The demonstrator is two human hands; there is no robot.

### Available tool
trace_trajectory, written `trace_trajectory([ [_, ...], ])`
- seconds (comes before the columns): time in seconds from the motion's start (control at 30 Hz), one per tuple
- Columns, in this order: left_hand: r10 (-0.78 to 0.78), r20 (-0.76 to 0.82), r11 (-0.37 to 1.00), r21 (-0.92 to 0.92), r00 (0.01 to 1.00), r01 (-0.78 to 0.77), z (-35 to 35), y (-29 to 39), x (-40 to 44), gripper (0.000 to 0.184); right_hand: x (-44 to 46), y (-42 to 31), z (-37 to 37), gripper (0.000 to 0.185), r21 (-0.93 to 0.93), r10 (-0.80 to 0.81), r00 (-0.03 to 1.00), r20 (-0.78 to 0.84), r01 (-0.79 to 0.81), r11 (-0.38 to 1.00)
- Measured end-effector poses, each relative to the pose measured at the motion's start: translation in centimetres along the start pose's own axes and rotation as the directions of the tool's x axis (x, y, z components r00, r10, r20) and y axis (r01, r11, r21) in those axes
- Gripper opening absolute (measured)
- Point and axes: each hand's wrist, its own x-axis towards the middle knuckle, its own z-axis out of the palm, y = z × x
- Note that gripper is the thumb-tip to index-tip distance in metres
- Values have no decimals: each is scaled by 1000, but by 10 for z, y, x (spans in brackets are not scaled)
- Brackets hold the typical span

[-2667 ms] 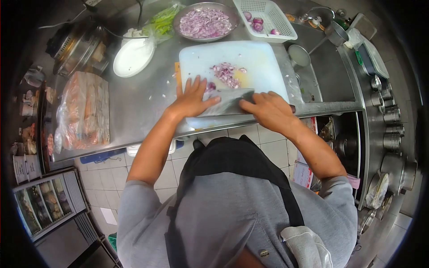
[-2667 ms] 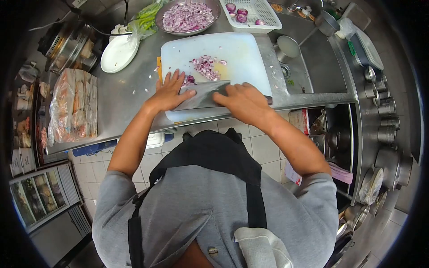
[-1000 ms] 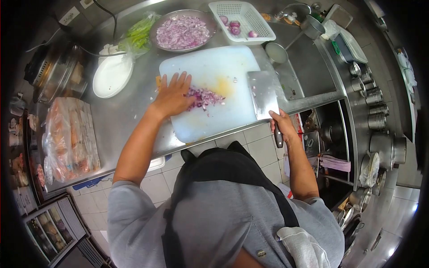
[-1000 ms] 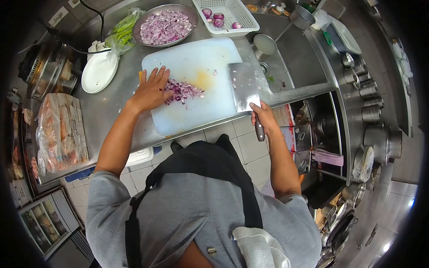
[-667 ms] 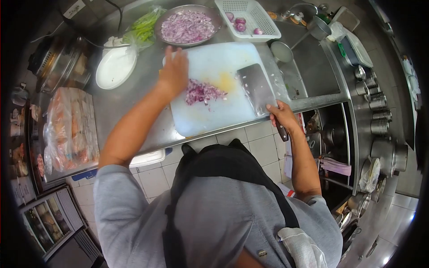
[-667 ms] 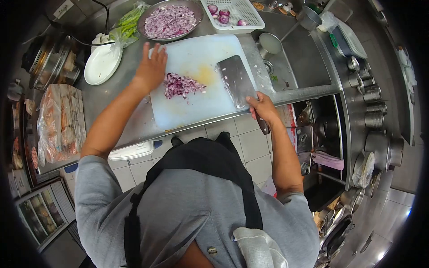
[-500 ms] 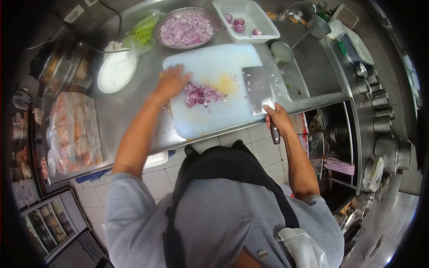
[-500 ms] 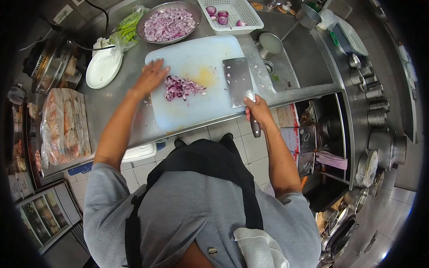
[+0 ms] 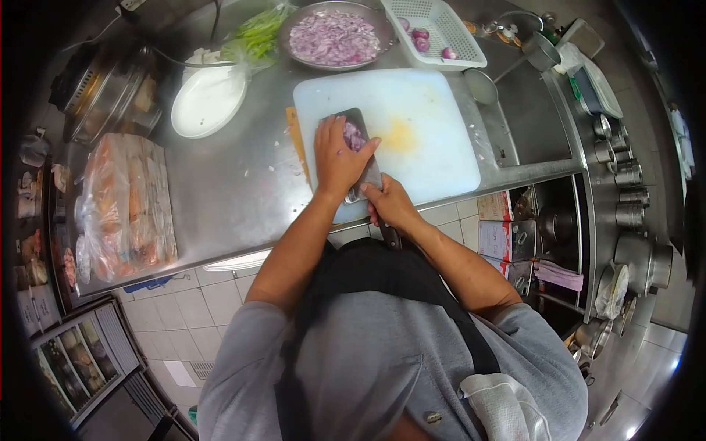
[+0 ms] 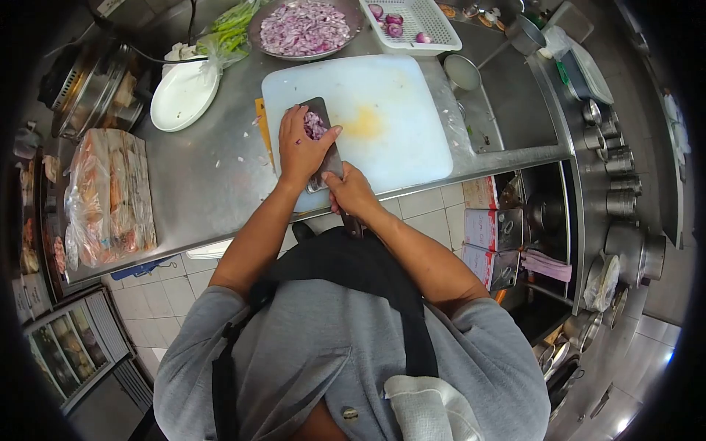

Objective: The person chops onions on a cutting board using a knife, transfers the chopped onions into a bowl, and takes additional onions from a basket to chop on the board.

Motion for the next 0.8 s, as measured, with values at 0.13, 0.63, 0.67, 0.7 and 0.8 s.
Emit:
trace_trajectory([
  [0.13,-141,26,951,-275,990,142,-10,-4,5,69,-5,-14,4,18,12,37,999,19,-37,999],
  [0.63,331,123,938,69,936,-340,46,3,296,59,102,-249,-66,10,111,-241,971,14,238,965],
  [0.67,305,171,931,152,937,-331,55,-6,306,55,99,-240,-76,10,111,-270,963,8,268,957],
  [0.7,250,194,924,247,949,-293,63,-14,309,54,89,-222,-86,11,105,-297,955,8,294,950],
  [0.8,175,189,840,484,966,-247,78,-46,290,51,65,-155,-137,29,-207,-296,954,42,298,932],
])
